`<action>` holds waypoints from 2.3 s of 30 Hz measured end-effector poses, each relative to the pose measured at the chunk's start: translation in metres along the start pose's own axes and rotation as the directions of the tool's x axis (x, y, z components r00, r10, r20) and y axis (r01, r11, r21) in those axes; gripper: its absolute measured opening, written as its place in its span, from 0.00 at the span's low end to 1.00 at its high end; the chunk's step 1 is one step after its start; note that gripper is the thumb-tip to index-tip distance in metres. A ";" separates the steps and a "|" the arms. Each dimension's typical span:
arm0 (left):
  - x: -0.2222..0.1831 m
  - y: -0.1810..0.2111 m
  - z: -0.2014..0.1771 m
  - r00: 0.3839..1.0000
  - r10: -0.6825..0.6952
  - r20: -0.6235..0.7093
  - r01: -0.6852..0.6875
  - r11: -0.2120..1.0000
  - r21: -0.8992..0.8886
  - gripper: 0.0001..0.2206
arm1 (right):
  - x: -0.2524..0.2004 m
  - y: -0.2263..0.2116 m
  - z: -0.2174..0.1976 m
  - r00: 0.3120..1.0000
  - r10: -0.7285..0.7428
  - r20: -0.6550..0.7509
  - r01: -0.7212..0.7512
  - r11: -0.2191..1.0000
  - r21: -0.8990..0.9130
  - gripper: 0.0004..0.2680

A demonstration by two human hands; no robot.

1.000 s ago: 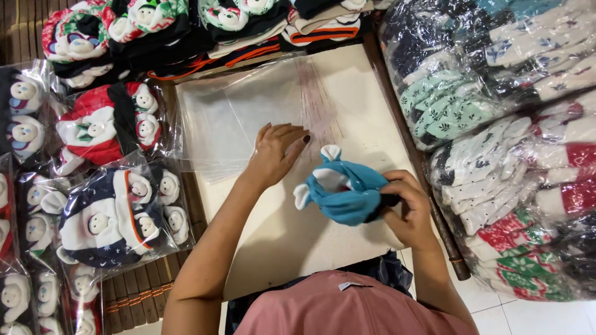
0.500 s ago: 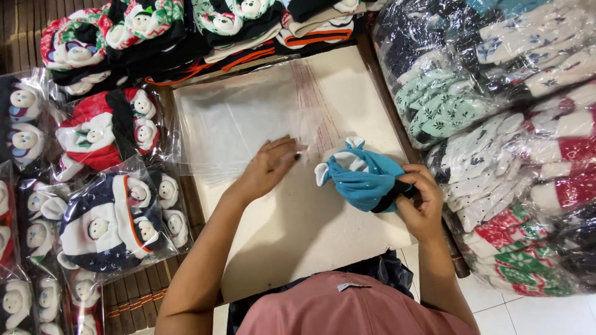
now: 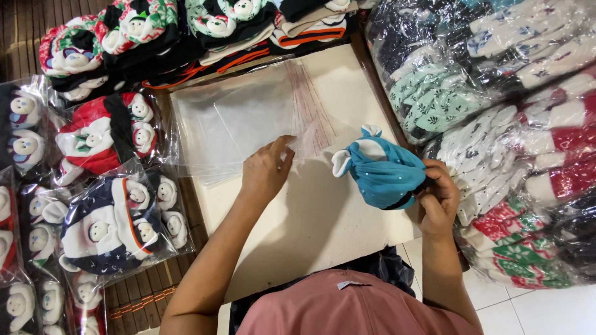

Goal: Packaging small patterned hats or socks into individual plastic bags

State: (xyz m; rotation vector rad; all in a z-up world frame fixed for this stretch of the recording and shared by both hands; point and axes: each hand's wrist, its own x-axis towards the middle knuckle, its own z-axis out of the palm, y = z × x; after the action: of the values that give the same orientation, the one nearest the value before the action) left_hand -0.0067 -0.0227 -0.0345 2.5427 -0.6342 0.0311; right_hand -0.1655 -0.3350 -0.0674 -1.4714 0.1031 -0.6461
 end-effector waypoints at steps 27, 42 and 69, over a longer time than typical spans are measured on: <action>-0.029 0.052 -0.052 0.982 0.071 0.174 -0.049 0.991 -0.128 0.43 | 0.001 -0.052 0.072 0.934 0.043 0.355 0.129 0.886 -0.446 0.09; -0.038 0.078 -0.078 0.986 0.145 0.082 -0.149 0.988 0.036 0.20 | -0.009 -0.064 0.097 0.901 -0.074 0.428 0.317 0.786 -0.531 0.09; -0.059 0.113 -0.036 0.900 0.321 -0.294 -0.344 0.939 -0.027 0.18 | -0.019 -0.070 0.107 0.932 -0.303 0.198 0.361 0.744 -0.563 0.07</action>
State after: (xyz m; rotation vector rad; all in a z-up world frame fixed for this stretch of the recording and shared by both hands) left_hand -0.1060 -0.0647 0.0424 2.2654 -0.9230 0.4761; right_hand -0.1569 -0.2289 0.0060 -2.1618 -0.0430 -0.8829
